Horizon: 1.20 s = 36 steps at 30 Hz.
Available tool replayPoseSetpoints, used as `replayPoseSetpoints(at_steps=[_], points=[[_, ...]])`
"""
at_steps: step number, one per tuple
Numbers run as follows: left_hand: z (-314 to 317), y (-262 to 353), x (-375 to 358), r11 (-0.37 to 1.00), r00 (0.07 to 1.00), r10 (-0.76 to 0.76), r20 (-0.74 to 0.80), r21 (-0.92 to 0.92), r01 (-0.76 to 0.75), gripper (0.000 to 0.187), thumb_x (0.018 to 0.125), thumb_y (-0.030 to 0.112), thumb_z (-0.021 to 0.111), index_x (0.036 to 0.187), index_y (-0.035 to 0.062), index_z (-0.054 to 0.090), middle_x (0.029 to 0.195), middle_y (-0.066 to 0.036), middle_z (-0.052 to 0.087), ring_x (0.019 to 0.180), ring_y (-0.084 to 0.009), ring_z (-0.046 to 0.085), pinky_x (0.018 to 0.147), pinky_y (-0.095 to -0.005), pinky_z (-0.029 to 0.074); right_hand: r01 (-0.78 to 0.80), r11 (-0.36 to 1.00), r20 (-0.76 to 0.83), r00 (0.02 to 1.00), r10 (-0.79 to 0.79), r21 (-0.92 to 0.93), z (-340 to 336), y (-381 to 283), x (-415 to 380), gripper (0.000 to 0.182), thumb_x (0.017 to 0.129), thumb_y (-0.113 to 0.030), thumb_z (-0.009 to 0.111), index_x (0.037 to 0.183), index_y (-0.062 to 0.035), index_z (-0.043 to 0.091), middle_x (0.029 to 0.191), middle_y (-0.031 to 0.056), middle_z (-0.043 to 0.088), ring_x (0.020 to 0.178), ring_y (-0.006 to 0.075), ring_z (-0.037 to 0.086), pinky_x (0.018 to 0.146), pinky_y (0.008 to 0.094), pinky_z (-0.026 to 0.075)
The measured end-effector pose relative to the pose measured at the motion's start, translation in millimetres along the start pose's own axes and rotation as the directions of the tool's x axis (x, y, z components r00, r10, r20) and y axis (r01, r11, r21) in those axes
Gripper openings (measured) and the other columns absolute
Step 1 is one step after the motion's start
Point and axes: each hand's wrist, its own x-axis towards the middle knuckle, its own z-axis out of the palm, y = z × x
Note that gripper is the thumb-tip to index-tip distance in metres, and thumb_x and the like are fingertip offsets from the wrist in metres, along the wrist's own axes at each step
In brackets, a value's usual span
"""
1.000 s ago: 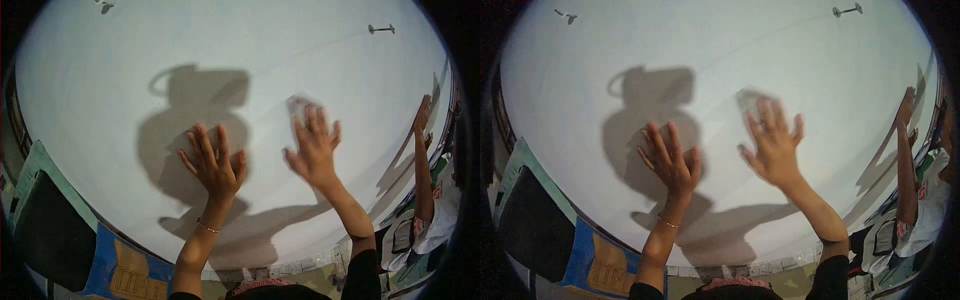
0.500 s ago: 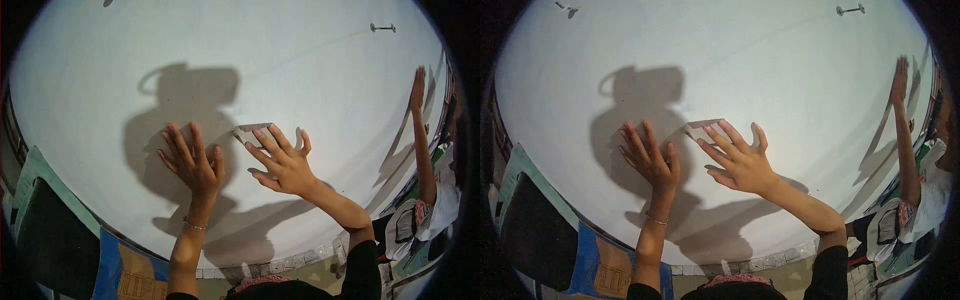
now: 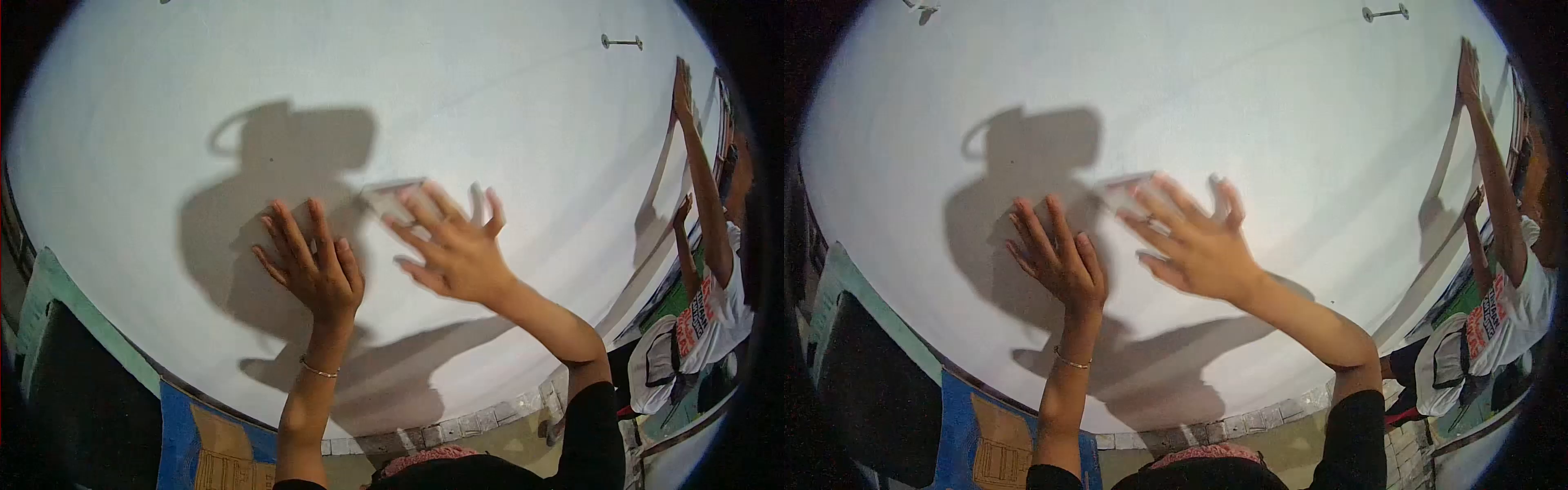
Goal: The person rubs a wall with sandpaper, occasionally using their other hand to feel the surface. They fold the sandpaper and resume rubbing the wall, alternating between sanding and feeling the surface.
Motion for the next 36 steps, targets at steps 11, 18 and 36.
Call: replayPoseSetpoints(at_steps=[11,18,36], points=[[3,-1,-3,1.000,1.000,0.011,-0.002,-0.004,-0.011,0.052,0.099,0.034,0.026,0.145,0.0115,0.032,0.153,-0.018,0.018,0.142,-0.0366,0.015,0.111,-0.0572,0.004,0.098,0.995,0.049,0.994,-0.098,0.004,14,-22,-1,0.051,0.086,-0.048,0.055,0.135,-0.0313,0.049,0.150,-0.0006,0.033,0.140,0.0203,0.026,0.108,0.0569,-0.009],[7,3,-1,0.998,1.000,-0.008,-0.022,-0.061,0.006,0.051,0.098,0.034,0.027,0.145,0.0133,0.033,0.153,-0.019,0.020,0.141,-0.0380,0.016,0.110,-0.0591,0.003,-0.205,0.979,-0.079,0.976,0.205,0.007,-10,12,27,0.054,0.087,-0.042,0.054,0.138,-0.0251,0.046,0.150,0.0047,0.033,0.140,0.0223,0.025,0.106,0.0590,-0.007],[13,-6,-9,1.000,0.999,-0.010,-0.046,-0.026,0.008,0.052,0.097,0.035,0.028,0.143,0.0131,0.038,0.151,-0.020,0.023,0.141,-0.0368,0.018,0.110,-0.0589,0.004,-0.233,0.971,-0.121,0.967,0.225,-0.059,-11,57,-21,0.057,0.086,-0.035,0.055,0.139,-0.0166,0.045,0.149,0.0140,0.032,0.141,0.0295,0.022,0.108,0.0518,-0.008]])
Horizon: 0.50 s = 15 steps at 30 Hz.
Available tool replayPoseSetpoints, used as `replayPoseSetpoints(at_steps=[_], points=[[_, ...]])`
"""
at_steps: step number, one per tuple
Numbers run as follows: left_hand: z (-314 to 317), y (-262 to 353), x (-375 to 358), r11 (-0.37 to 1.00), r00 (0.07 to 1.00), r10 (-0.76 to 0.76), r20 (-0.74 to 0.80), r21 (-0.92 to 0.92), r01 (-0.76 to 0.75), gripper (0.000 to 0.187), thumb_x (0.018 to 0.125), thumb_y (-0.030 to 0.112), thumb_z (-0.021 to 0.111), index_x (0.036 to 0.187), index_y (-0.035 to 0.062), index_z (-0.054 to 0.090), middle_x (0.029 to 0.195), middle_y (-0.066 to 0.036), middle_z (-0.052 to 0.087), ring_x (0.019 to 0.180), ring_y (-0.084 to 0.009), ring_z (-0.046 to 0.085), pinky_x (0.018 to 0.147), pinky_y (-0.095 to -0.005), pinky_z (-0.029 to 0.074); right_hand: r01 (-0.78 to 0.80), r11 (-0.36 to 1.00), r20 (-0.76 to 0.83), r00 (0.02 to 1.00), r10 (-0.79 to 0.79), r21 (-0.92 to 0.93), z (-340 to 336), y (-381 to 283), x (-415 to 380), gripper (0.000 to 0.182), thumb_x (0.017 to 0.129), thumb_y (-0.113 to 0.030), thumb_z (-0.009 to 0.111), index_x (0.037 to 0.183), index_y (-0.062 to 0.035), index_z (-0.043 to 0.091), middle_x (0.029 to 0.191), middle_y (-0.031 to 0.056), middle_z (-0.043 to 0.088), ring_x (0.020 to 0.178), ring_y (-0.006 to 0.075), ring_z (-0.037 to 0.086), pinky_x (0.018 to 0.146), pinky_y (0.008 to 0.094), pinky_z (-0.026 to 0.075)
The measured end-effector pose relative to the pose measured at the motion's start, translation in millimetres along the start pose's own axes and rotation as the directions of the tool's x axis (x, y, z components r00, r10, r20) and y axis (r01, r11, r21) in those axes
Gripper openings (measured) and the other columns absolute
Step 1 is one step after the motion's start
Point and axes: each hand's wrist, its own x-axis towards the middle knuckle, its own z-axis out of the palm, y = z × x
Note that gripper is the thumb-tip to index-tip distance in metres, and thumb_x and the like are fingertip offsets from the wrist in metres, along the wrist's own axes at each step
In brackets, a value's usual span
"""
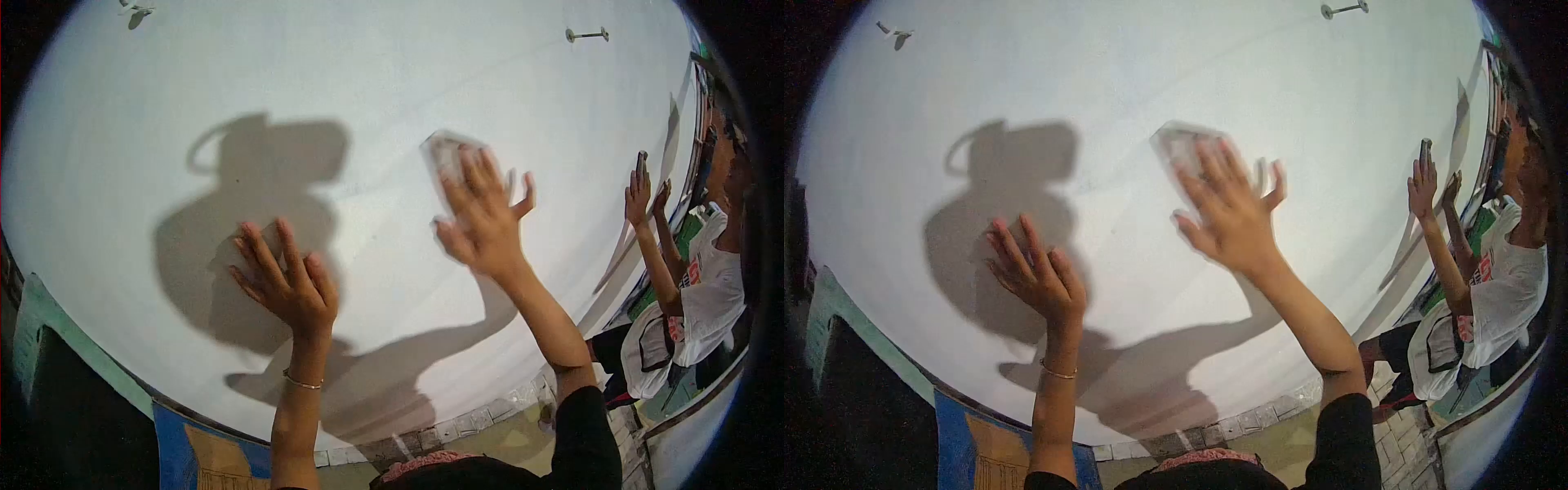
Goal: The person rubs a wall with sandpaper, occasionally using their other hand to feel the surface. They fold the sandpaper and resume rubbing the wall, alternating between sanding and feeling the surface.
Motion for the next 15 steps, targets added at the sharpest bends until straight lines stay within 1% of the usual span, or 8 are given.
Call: replayPoseSetpoints(at_steps=[1,2,5,6,7,9,12,15], points=[[0,-2,-3,1.000,1.000,0.001,0.005,0.015,-0.001,0.052,0.097,0.035,0.027,0.142,0.0129,0.039,0.151,-0.019,0.024,0.141,-0.0366,0.019,0.111,-0.0586,0.004,-0.111,0.993,-0.026,0.994,0.111,-0.034,-1,7,3,0.058,0.086,-0.036,0.056,0.139,-0.0163,0.045,0.149,0.0141,0.032,0.141,0.0295,0.022,0.108,0.0513,-0.008],[0,-3,-4,1.000,1.000,0.000,0.009,0.013,0.000,0.052,0.097,0.035,0.027,0.142,0.0129,0.039,0.151,-0.019,0.024,0.141,-0.0366,0.019,0.111,-0.0586,0.004,-0.217,0.975,-0.119,0.968,0.222,0.055,1,14,8,0.059,0.086,-0.037,0.056,0.140,-0.0152,0.044,0.150,0.0143,0.031,0.142,0.0297,0.020,0.108,0.0518,-0.009],[-4,-6,-5,0.999,1.000,0.029,0.009,0.019,-0.029,0.052,0.098,0.031,0.029,0.145,0.0092,0.034,0.153,-0.019,0.019,0.142,-0.0365,0.014,0.111,-0.0561,0.004,-0.181,0.970,-0.125,0.971,0.203,0.164,5,-5,5,0.059,0.087,-0.038,0.055,0.139,-0.0140,0.045,0.150,0.0151,0.030,0.142,0.0305,0.019,0.108,0.0522,-0.009],[-4,-4,-5,1.000,1.000,0.024,0.016,0.014,-0.024,0.052,0.098,0.031,0.029,0.144,0.0095,0.034,0.153,-0.019,0.019,0.142,-0.0363,0.014,0.111,-0.0560,0.004,-0.108,0.989,0.003,0.994,0.108,0.101,4,-14,-1,0.059,0.087,-0.042,0.055,0.138,-0.0156,0.046,0.150,0.0138,0.030,0.141,0.0294,0.021,0.108,0.0530,-0.008],[-6,-5,-7,1.000,1.000,0.017,0.020,0.009,-0.017,0.051,0.098,0.031,0.029,0.144,0.0097,0.034,0.153,-0.019,0.018,0.142,-0.0362,0.014,0.111,-0.0559,0.004,0.105,0.994,0.051,0.993,-0.106,0.015,9,-18,-10,0.058,0.087,-0.045,0.054,0.138,-0.0176,0.047,0.150,0.0117,0.031,0.141,0.0276,0.024,0.108,0.0530,-0.008],[-5,-14,-11,1.000,1.000,0.022,0.006,0.008,-0.022,0.051,0.098,0.031,0.030,0.145,0.0101,0.034,0.153,-0.019,0.018,0.142,-0.0360,0.014,0.111,-0.0560,0.004,0.183,0.982,0.045,0.982,-0.181,-0.042,9,-18,-9,0.054,0.088,-0.042,0.052,0.137,-0.0196,0.047,0.150,0.0097,0.032,0.140,0.0254,0.026,0.109,0.0522,-0.009],[-11,-40,-19,1.000,1.000,0.006,-0.004,-0.006,-0.006,0.051,0.098,0.031,0.030,0.145,0.0107,0.033,0.153,-0.018,0.019,0.142,-0.0357,0.014,0.111,-0.0563,0.003,-0.266,0.960,-0.162,0.947,0.277,0.084,17,-23,5,0.053,0.089,-0.034,0.050,0.138,-0.0152,0.047,0.151,0.0121,0.030,0.142,0.0299,0.020,0.108,0.0528,-0.008],[-23,-61,-25,1.000,1.000,-0.009,-0.013,-0.002,0.009,0.052,0.098,0.031,0.029,0.145,0.0108,0.033,0.153,-0.018,0.019,0.142,-0.0352,0.014,0.111,-0.0567,0.003,-0.231,0.954,-0.158,0.952,0.262,0.188,21,-70,-1,0.055,0.088,-0.035,0.051,0.138,-0.0130,0.046,0.150,0.0135,0.030,0.142,0.0323,0.017,0.107,0.0548,-0.007]])
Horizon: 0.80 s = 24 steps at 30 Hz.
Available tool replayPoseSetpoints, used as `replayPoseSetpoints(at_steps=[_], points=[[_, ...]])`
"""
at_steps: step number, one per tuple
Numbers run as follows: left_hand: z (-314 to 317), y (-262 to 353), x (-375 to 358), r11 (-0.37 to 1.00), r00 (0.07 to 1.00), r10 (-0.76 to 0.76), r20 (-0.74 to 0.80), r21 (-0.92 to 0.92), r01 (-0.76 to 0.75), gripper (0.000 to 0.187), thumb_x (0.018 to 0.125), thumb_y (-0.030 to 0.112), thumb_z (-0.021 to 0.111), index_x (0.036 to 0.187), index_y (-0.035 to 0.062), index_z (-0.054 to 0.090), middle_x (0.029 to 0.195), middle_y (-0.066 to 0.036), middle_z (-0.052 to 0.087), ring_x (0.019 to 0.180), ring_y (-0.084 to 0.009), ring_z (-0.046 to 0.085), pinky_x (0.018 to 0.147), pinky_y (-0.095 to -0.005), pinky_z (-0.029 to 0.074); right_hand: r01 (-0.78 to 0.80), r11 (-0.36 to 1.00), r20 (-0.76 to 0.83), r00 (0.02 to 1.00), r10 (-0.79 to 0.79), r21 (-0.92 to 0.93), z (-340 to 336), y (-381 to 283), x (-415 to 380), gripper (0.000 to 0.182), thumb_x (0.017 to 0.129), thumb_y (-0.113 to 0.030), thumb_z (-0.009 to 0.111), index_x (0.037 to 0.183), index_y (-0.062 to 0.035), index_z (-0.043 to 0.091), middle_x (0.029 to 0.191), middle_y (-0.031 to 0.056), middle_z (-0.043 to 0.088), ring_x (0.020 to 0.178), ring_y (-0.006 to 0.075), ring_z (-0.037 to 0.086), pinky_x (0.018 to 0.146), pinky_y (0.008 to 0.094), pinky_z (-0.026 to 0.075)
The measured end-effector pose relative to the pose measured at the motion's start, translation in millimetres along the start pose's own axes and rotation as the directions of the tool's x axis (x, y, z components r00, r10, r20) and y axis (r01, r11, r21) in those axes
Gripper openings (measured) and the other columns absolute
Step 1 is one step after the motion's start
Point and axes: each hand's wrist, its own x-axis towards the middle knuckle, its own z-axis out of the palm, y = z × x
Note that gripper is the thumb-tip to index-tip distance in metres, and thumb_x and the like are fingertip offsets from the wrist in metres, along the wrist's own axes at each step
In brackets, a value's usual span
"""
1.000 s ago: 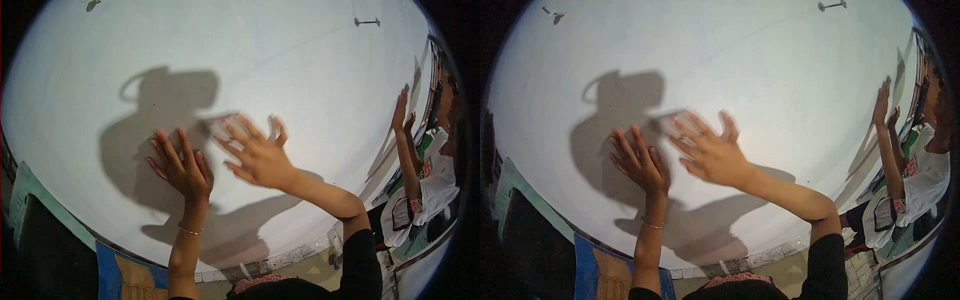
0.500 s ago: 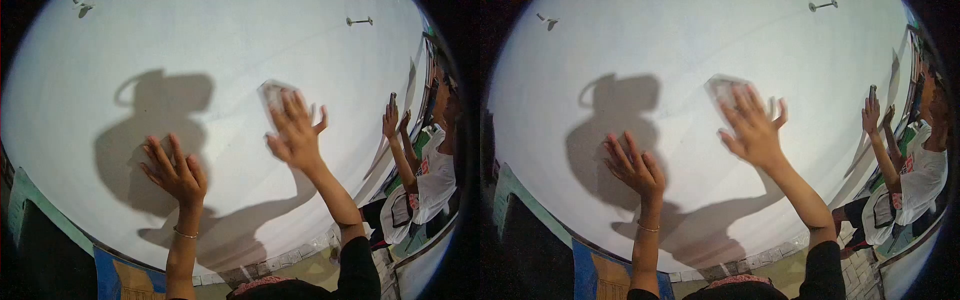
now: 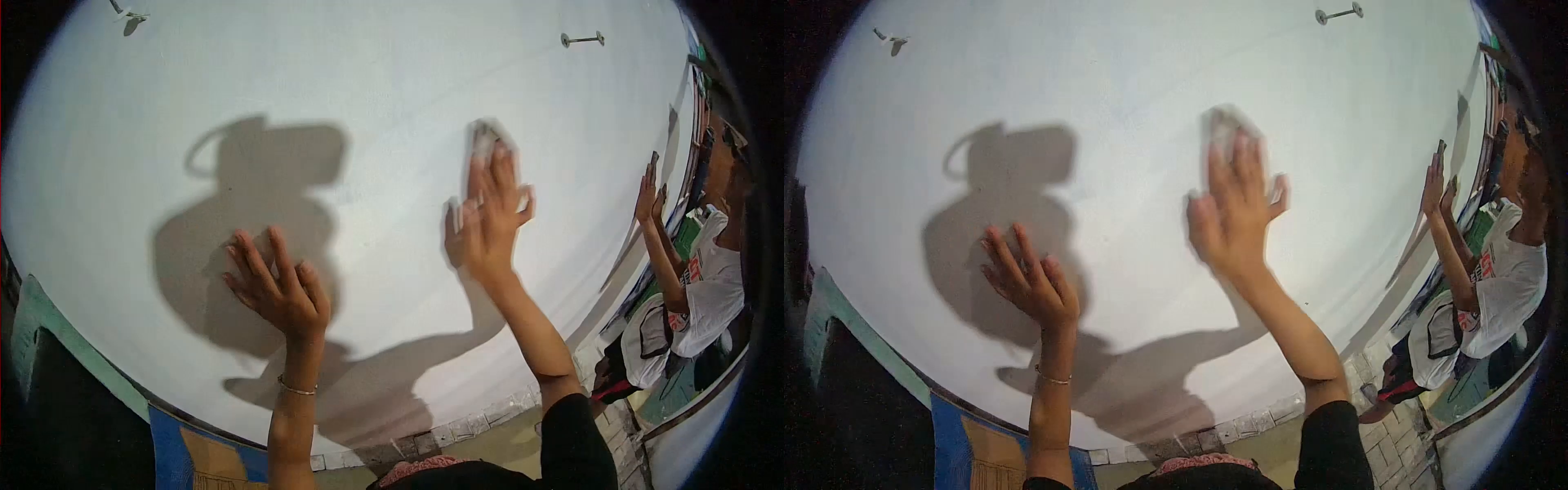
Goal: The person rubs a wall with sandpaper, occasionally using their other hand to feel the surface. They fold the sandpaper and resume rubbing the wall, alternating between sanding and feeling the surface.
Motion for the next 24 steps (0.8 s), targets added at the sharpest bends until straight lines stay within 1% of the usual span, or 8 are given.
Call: replayPoseSetpoints(at_steps=[2,4,7,10,14,16,20,24], points=[[-5,-18,-6,1.000,1.000,0.009,0.007,0.005,-0.009,0.052,0.098,0.031,0.029,0.145,0.0108,0.033,0.153,-0.017,0.019,0.142,-0.0350,0.014,0.111,-0.0570,0.004,0.276,0.957,0.292,0.926,-0.239,-0.090,11,-38,-32,0.054,0.085,-0.041,0.058,0.134,-0.0202,0.052,0.149,0.0087,0.034,0.140,0.0275,0.027,0.107,0.0562,-0.003],[-11,6,-13,1.000,1.000,0.014,0.017,0.011,-0.014,0.052,0.098,0.032,0.029,0.145,0.0112,0.032,0.154,-0.017,0.018,0.142,-0.0346,0.014,0.111,-0.0573,0.004,0.520,0.853,0.293,0.822,-0.488,-0.038,2,-15,-61,0.051,0.082,-0.042,0.062,0.130,-0.0254,0.054,0.148,0.0058,0.038,0.137,0.0242,0.033,0.106,0.0567,-0.002],[-13,-1,-26,1.000,1.000,-0.013,0.026,0.015,0.013,0.052,0.097,0.032,0.029,0.145,0.0119,0.032,0.154,-0.017,0.017,0.142,-0.0348,0.014,0.111,-0.0584,0.005,0.238,0.946,0.159,0.965,-0.207,-0.218,-11,9,-42,0.051,0.086,-0.032,0.052,0.134,-0.0143,0.051,0.145,0.0119,0.041,0.137,0.0253,0.033,0.107,0.0527,-0.008],[-12,-9,-43,0.999,0.999,-0.038,0.001,-0.002,0.038,0.051,0.097,0.034,0.030,0.143,0.0134,0.036,0.151,-0.018,0.024,0.141,-0.0361,0.018,0.111,-0.0587,0.006,-0.100,0.989,-0.103,0.991,0.090,-0.104,-6,29,-47,0.058,0.083,-0.021,0.052,0.139,-0.0117,0.044,0.150,0.0128,0.032,0.141,0.0262,0.022,0.108,0.0514,-0.004],[-7,-8,-46,0.999,0.999,-0.032,-0.007,-0.013,0.032,0.051,0.097,0.033,0.032,0.143,0.0131,0.037,0.151,-0.018,0.024,0.141,-0.0350,0.018,0.111,-0.0583,0.007,0.394,0.915,0.343,0.873,-0.346,-0.082,-2,3,-97,0.052,0.086,-0.037,0.057,0.135,-0.0219,0.050,0.147,0.0054,0.039,0.137,0.0234,0.032,0.107,0.0552,-0.001],[-6,-8,-52,1.000,1.000,-0.024,-0.006,-0.013,0.024,0.051,0.097,0.032,0.032,0.144,0.0111,0.036,0.153,-0.016,0.020,0.142,-0.0347,0.016,0.111,-0.0577,0.007,0.540,0.840,0.276,0.816,-0.508,-0.048,2,22,-102,0.051,0.084,-0.037,0.059,0.133,-0.0238,0.053,0.145,0.0038,0.042,0.135,0.0215,0.036,0.107,0.0544,-0.003],[-9,-14,-67,1.000,0.999,-0.030,-0.026,-0.010,0.030,0.051,0.097,0.030,0.034,0.143,0.0101,0.036,0.153,-0.016,0.022,0.142,-0.0337,0.018,0.111,-0.0566,0.008,0.009,0.997,-0.018,1.000,-0.010,-0.080,-17,48,-79,0.045,0.086,-0.020,0.052,0.131,-0.0107,0.055,0.144,0.0131,0.042,0.136,0.0262,0.035,0.109,0.0492,-0.003],[-12,-10,-76,0.999,0.998,-0.027,-0.049,-0.035,0.025,0.049,0.097,0.030,0.035,0.142,0.0103,0.038,0.152,-0.016,0.024,0.142,-0.0335,0.019,0.111,-0.0559,0.009,0.023,1.000,0.071,0.997,-0.024,0.016,-17,26,-115,0.039,0.085,-0.015,0.058,0.124,-0.0124,0.060,0.142,0.0110,0.045,0.136,0.0254,0.035,0.108,0.0507,0.001]])
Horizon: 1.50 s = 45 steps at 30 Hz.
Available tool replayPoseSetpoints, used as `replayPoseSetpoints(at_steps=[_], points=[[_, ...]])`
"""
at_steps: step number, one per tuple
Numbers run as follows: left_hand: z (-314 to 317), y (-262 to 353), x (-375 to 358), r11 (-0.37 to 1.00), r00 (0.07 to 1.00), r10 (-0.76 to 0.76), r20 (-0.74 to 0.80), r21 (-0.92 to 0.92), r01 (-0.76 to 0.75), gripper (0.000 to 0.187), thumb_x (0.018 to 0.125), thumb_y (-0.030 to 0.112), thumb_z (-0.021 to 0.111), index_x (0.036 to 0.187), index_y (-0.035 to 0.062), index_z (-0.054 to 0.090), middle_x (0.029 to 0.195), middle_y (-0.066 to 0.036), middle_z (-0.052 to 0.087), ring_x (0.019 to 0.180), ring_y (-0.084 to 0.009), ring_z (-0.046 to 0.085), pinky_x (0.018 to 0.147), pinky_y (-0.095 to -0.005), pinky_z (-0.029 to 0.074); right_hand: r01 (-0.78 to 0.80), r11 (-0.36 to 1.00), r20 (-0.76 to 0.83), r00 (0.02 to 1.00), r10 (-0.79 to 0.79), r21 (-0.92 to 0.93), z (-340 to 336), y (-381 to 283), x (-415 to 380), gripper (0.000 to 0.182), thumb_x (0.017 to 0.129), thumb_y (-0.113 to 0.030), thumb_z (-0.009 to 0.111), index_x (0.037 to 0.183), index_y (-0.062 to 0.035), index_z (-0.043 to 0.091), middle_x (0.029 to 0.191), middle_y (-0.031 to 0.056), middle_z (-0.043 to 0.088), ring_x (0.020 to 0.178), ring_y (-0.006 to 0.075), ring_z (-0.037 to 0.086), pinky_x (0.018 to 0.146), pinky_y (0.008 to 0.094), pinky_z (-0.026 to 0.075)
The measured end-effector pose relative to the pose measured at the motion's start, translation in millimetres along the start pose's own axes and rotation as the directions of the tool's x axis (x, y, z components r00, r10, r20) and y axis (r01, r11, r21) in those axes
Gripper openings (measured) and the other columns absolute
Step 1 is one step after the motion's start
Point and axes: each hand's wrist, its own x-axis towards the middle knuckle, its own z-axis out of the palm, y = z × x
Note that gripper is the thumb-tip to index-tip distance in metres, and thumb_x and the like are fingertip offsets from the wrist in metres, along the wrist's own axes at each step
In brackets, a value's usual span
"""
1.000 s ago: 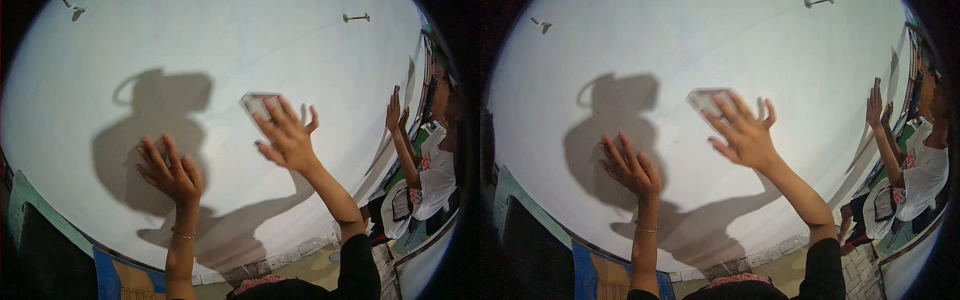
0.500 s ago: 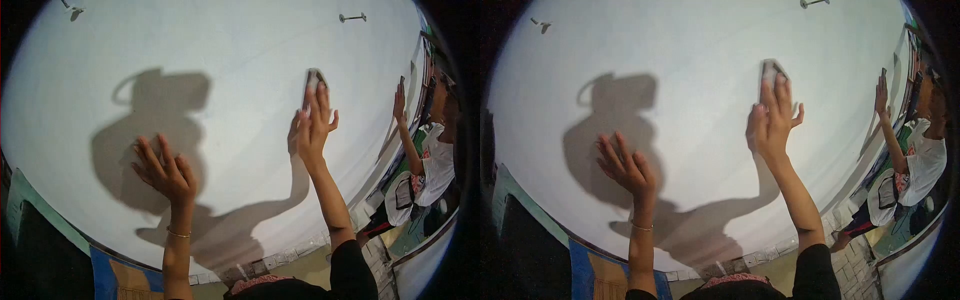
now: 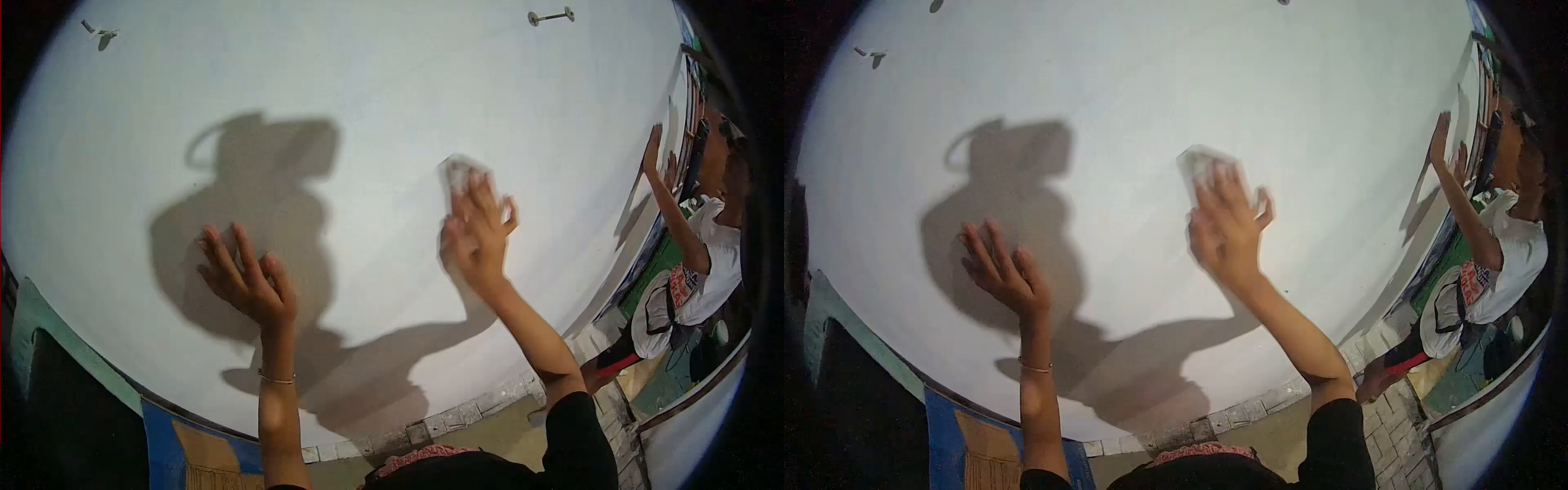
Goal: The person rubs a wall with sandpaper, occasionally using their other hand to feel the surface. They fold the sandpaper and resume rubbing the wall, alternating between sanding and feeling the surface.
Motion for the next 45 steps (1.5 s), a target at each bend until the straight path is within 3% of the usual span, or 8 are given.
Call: replayPoseSetpoints(at_steps=[4,12,14,19,31,33,37,45], points=[[-4,6,0,1.000,1.000,0.016,-0.015,0.005,-0.015,0.049,0.098,0.028,0.033,0.143,0.0090,0.037,0.153,-0.015,0.024,0.141,-0.0326,0.020,0.112,-0.0540,0.009,0.386,0.920,0.122,0.918,-0.377,-0.060,-1,5,-31,0.030,0.083,-0.010,0.063,0.110,-0.0225,0.067,0.127,-0.0009,0.059,0.124,0.0118,0.049,0.109,0.0479,0.007],[-7,22,-33,0.993,0.994,-0.107,-0.012,-0.045,0.106,0.050,0.098,0.028,0.036,0.145,0.0102,0.033,0.153,-0.014,0.022,0.142,-0.0316,0.019,0.112,-0.0539,0.010,0.093,0.981,0.096,0.989,-0.110,0.172,-30,5,-53,0.010,0.089,-0.006,0.058,0.095,-0.0121,0.063,0.109,0.0018,0.068,0.104,0.0106,0.062,0.106,0.0412,0.021],[-7,41,-36,0.986,0.989,-0.150,-0.011,-0.074,0.148,0.051,0.098,0.029,0.037,0.145,0.0110,0.033,0.153,-0.014,0.021,0.142,-0.0316,0.019,0.112,-0.0543,0.009,-0.475,0.262,0.281,0.795,0.538,0.840,-42,5,-66,0.011,0.094,-0.010,0.055,0.105,-0.0072,0.057,0.094,0.0011,0.067,0.087,0.0081,0.060,0.091,0.0296,0.039],[-11,88,-51,0.976,0.975,-0.186,0.123,-0.092,0.197,0.052,0.096,0.031,0.041,0.144,0.0114,0.035,0.154,-0.016,0.017,0.142,-0.0324,0.017,0.111,-0.0576,0.010,-0.519,-0.367,0.634,0.586,0.505,0.772,-93,0,-73,0.020,0.095,-0.013,0.054,0.113,-0.0038,0.051,0.077,-0.0007,0.059,0.071,0.0039,0.053,0.062,0.0172,0.044],[-86,185,-73,0.740,0.755,-0.269,0.598,-0.373,0.560,0.057,0.097,0.032,0.046,0.146,0.0088,0.028,0.155,-0.017,0.010,0.143,-0.0325,0.008,0.112,-0.0560,0.011,-0.694,-0.390,0.796,0.538,0.278,0.605,-111,-5,-98,0.041,0.088,0.000,0.059,0.127,-0.0011,0.046,0.103,0.0059,0.065,0.082,0.0051,0.059,0.062,0.0165,0.045],[-92,209,-73,0.040,0.525,-0.176,0.833,-0.527,0.849,0.061,0.097,0.032,0.048,0.147,0.0070,0.023,0.147,-0.018,0.030,0.135,-0.0297,0.031,0.108,-0.0506,0.028,-0.745,-0.353,0.824,0.517,0.232,0.567,-114,-5,-97,0.044,0.087,0.000,0.061,0.128,-0.0005,0.046,0.104,0.0061,0.065,0.083,0.0054,0.059,0.064,0.0172,0.046],[-79,213,-64,-0.367,0.230,-0.054,0.972,-0.233,0.901,0.058,0.095,0.023,0.055,0.143,0.0048,0.028,0.094,-0.004,0.059,0.089,-0.0090,0.057,0.085,-0.0302,0.051,-0.835,-0.243,0.867,0.455,0.201,0.494,-115,-1,-92,0.039,0.086,-0.003,0.064,0.124,0.0003,0.053,0.101,0.0053,0.066,0.082,0.0063,0.058,0.068,0.0212,0.046],[-71,214,-70,-0.159,0.442,-0.165,0.882,-0.466,0.870,0.046,0.083,0.000,0.067,0.126,0.0034,0.052,0.090,-0.002,0.061,0.083,-0.0072,0.058,0.074,-0.0229,0.051,-0.871,-0.138,0.881,0.462,0.099,0.472,-108,19,-104,0.021,0.084,-0.003,0.066,0.103,-0.0027,0.058,0.098,0.0037,0.064,0.086,0.0101,0.058,0.078,0.0260,0.048]])
